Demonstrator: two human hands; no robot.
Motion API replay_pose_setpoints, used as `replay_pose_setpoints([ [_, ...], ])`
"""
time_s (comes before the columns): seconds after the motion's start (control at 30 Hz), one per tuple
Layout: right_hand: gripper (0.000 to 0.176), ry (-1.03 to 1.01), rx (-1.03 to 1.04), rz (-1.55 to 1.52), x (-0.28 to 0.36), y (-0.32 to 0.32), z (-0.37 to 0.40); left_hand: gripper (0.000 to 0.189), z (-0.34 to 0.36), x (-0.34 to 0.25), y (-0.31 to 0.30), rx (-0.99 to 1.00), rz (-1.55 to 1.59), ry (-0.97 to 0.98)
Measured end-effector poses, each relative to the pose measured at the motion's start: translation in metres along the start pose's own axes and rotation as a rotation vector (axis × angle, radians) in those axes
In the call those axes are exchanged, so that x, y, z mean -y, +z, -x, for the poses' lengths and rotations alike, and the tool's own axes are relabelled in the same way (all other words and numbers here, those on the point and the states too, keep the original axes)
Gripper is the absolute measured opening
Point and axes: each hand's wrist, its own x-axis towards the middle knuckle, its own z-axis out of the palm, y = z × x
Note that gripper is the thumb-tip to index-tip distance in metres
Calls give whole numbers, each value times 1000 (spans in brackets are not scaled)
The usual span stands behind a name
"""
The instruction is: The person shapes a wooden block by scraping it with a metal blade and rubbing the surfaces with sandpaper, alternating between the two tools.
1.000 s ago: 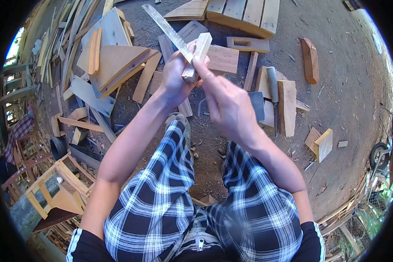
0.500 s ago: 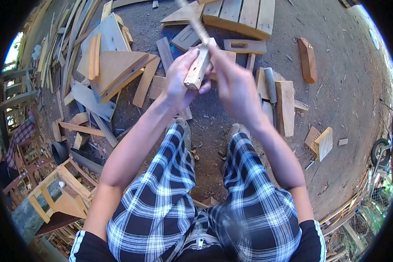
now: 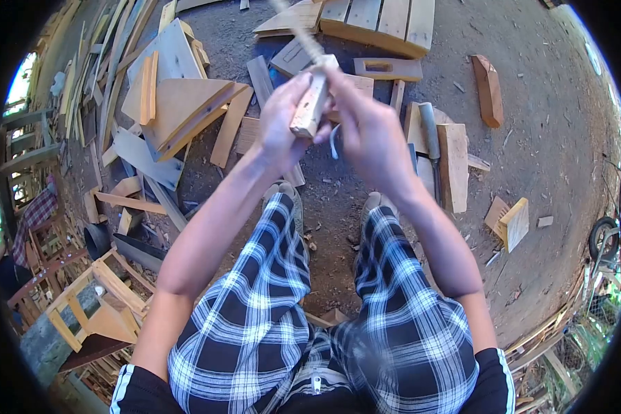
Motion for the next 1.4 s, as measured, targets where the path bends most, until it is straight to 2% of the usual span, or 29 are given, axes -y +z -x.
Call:
replay_pose_setpoints([
  [0.03, 52, 71, -19, -53, 0, -5, -7, 34, 1, 0, -1, 110, 40, -4],
  [0.07, 52, 62, -25, -48, 3, -3, -4, 34, 1, -3, 0, 119, 36, 2],
  [0.13, 51, -52, 53, 164, 16, 6, 15, 33, 2, -8, 0, -51, -50, 21],
  [0.17, 50, -71, 129, 218, 25, 7, 26, 33, 2, -9, -3, -55, -49, 25],
  [0.27, 51, -72, 61, 111, 5, 7, 13, 31, 2, -5, -12, 0, -47, 22],
  [0.3, 50, -83, -3, 65, -4, 5, 2, 30, 3, -3, 0, -92, 55, -4],
  [0.4, 50, -48, -11, 118, 6, 10, 7, 30, 2, -8, -7, 12, 82, 14],
  [0.43, 51, -24, 53, 157, 21, 10, 16, 29, 2, -9, -8, -96, 0, 14],
  [0.47, 53, -43, 118, 166, 29, 11, 27, 29, -6, -3, -21, 6, 117, 66],
  [0.53, 53, -51, 134, 209, 20, 9, 24, 30, -2, -4, -17, -92, -6, 53],
  [0.57, 53, -33, 78, 152, 9, 9, 14, 31, 1, -3, -9, -91, -10, 28],
  [0.6, 53, -20, 18, 95, -1, 7, 1, 31, 4, -4, 0, -87, -18, 9],
  [0.63, 52, 4, 7, 29, -5, 3, -6, 29, 1, 0, -5, 61, 81, 21],
  [0.67, 52, -4, 3, 30, -3, 4, -5, 29, 0, -2, -7, 66, 77, 27],
  [0.73, 51, -22, 34, 151, 7, 9, 7, 32, 0, -6, -10, 7, 3, 41],
  [0.77, 51, -19, 81, 165, 18, 11, 18, 31, 0, -7, -10, -122, -60, 43],
  [0.8, 52, -42, 150, 203, 22, 11, 26, 29, -4, -11, -17, 8, 17, 100],
  [0.87, 50, -15, 135, 196, 11, 8, 17, 29, 2, -5, -21, -51, -110, 21],
  [0.9, 48, -10, 42, 79, 1, 8, 5, 30, 2, -1, -17, 14, -37, 26],
  [0.93, 48, -10, 36, 81, 0, 5, 2, 31, 0, 1, -10, 83, 34, 34],
  [1.0, 48, 54, 31, 85, 1, 0, -6, 31, -3, -2, -5, 64, 45, 45],
  [1.07, 51, 10, 117, 199, 11, 6, 13, 30, -7, -4, -11, -104, -46, 49],
  [1.1, 52, -19, 156, 235, 18, 7, 23, 30, -10, -6, -9, -270, -36, 46],
  [1.2, 50, 2, 75, 131, 2, 4, 10, 30, -4, -3, -13, -48, -35, 43],
  [1.23, 48, 95, 68, 76, 3, 0, -3, 30, -3, -1, -7, -5, -7, 41],
  [1.27, 48, 67, 22, 76, -4, -3, -8, 29, -1, 0, -1, 36, 23, 42],
  [1.33, 49, 60, 31, 54, 8, -3, -5, 31, -5, 1, -4, 41, 51, 63],
  [1.4, 50, -8, 117, 268, 12, 7, 16, 35, -9, -2, -13, -119, -120, 77],
])
